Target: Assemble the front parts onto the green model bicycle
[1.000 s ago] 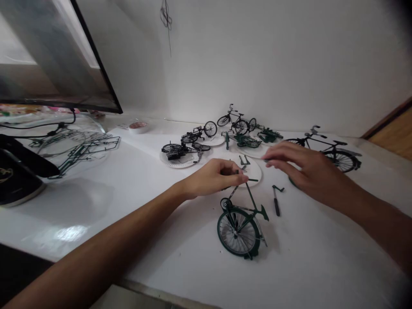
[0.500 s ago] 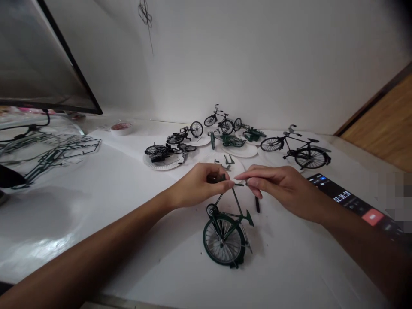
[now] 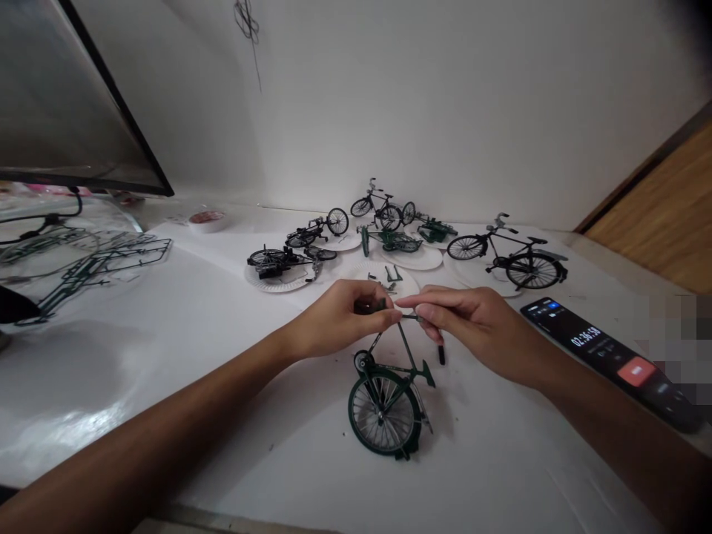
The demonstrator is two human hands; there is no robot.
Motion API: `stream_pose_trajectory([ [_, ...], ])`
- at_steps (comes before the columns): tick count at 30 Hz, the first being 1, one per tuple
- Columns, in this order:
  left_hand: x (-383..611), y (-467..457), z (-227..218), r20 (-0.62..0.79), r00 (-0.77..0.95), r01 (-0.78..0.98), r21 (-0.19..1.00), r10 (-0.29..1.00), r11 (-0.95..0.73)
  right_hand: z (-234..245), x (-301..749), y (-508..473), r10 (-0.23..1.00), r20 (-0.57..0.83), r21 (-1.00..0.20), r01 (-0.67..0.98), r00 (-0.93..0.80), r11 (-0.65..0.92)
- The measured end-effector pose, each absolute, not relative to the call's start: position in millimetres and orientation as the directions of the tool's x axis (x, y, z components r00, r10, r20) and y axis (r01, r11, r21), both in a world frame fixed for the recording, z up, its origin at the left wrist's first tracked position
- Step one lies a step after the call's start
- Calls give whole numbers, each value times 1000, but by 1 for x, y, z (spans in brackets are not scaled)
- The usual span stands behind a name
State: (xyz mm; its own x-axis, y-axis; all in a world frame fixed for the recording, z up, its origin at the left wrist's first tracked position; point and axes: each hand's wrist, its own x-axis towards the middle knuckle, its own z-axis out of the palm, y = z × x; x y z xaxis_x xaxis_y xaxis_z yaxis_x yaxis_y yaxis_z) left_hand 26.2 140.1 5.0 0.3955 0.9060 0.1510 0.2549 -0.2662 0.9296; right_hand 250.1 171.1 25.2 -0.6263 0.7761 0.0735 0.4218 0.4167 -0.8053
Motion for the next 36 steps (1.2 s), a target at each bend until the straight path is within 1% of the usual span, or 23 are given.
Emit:
stream_pose_trajectory([
  [5,26,141,4,143,346,306,917,927,-256,15,243,168,846,94,-859,386,-525,335],
  [8,27,141,4,142,338,310,917,930,-252,13,241,166,869,72,-898,348,-490,271],
  [13,28,138,6,114,362,309,922,925,-235,19,239,162,866,20,-920,330,-500,211],
  [21,29,137,4,83,347,336,919,934,-207,19,234,158,882,19,-947,273,-470,166],
  [24,29,137,4,82,345,339,918,935,-206,14,234,157,884,-1,-972,209,-468,110],
  [28,29,137,4,117,349,342,908,930,-242,5,232,156,879,-38,-995,103,-476,13],
  [33,29,137,7,131,318,325,915,939,-238,2,230,155,895,4,-998,-60,-447,-25],
  [36,29,138,9,138,301,319,918,944,-236,4,231,155,896,3,-997,-74,-444,-33],
])
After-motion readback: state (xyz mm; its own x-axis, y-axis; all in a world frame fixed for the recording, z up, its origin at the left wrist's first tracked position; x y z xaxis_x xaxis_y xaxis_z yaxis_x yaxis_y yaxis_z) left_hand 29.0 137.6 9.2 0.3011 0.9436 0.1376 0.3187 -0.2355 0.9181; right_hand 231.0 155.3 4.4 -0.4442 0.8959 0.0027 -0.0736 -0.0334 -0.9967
